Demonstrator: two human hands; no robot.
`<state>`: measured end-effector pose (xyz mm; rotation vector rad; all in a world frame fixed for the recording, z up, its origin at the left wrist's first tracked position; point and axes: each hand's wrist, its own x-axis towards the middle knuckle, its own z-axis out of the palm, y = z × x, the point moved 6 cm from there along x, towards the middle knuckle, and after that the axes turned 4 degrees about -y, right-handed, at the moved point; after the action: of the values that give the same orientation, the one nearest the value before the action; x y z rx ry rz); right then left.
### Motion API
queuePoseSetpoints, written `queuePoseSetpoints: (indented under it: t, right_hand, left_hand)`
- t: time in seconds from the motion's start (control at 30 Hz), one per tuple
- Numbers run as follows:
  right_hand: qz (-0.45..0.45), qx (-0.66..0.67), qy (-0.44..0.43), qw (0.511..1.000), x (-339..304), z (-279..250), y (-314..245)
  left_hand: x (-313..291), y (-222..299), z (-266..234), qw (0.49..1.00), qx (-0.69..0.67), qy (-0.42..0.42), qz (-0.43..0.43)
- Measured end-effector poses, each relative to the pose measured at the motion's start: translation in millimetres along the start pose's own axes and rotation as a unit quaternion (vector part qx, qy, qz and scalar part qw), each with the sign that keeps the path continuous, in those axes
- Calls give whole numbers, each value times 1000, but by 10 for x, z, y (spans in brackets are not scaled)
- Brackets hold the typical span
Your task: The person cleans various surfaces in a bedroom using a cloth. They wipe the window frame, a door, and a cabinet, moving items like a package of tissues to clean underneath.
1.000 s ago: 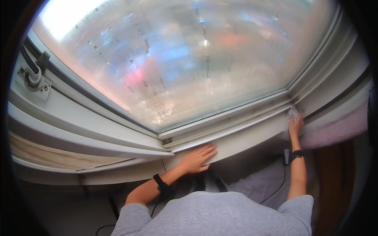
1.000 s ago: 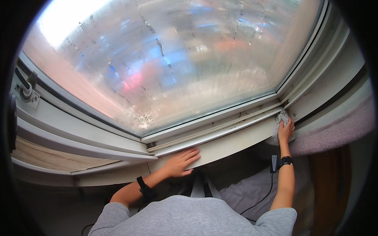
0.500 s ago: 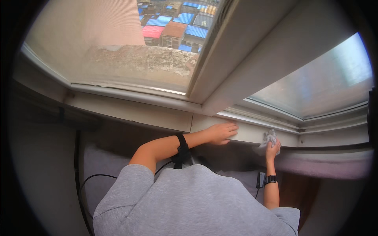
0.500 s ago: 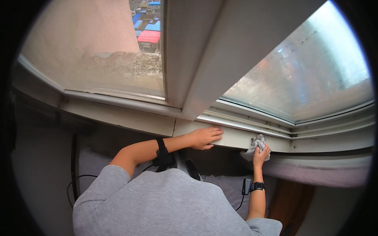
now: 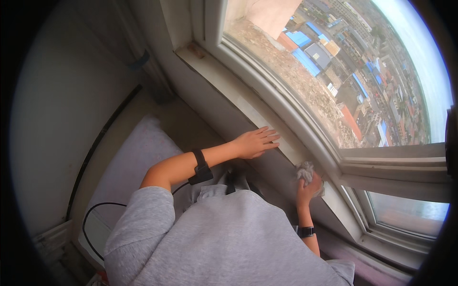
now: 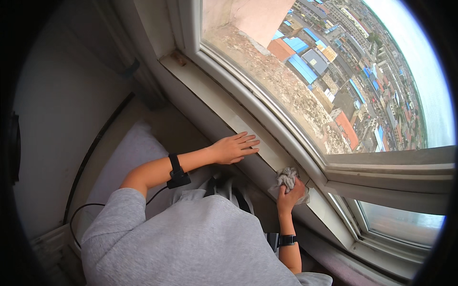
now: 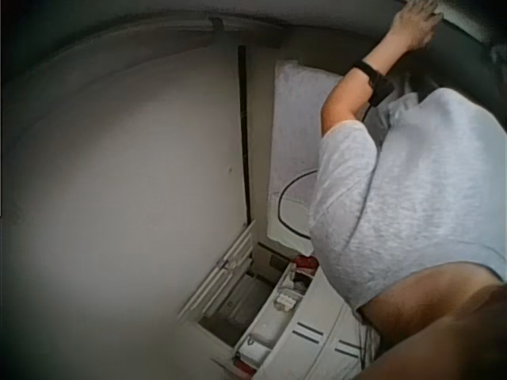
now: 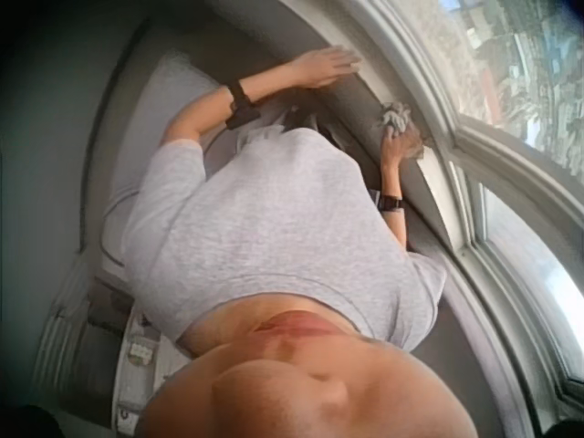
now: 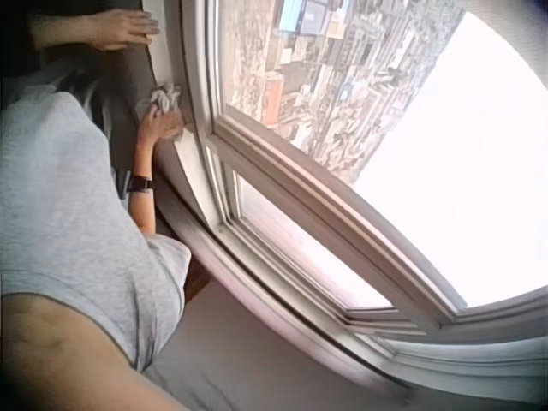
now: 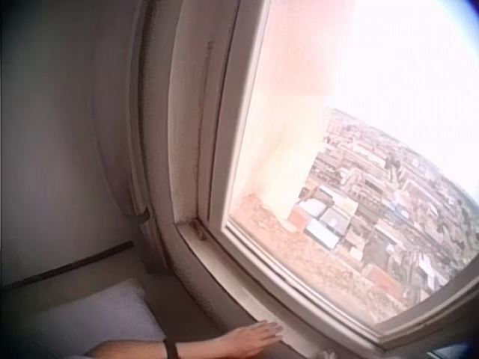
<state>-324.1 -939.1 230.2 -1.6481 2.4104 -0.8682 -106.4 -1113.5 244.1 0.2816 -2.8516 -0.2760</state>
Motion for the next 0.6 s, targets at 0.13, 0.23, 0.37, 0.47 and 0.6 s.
queuePoseSetpoints:
  t: [0.13, 0.23, 0.37, 0.47, 0.6]
  right_hand:
    - [-100, -23, -76, 992, 438, 427, -799]
    - [-159, -3, -121, 980, 731, 750, -1295]
    - [-219, 12, -138, 966, 977, 1101, -1785]
    - [-257, 27, -150, 954, 1121, 1328, -2103]
    - [-311, 54, -185, 930, 1328, 1593, -2468]
  left_hand:
    - [-638, -466, -238, 991, 43, 16, -128]
    - [-1102, -811, -328, 969, 8, 47, -243]
    - [-1583, -1090, -434, 939, -7, 85, -334]
    - [-1798, -1219, -571, 926, 9, 94, -366]
    - [-1877, -1433, -790, 915, 20, 109, -387]
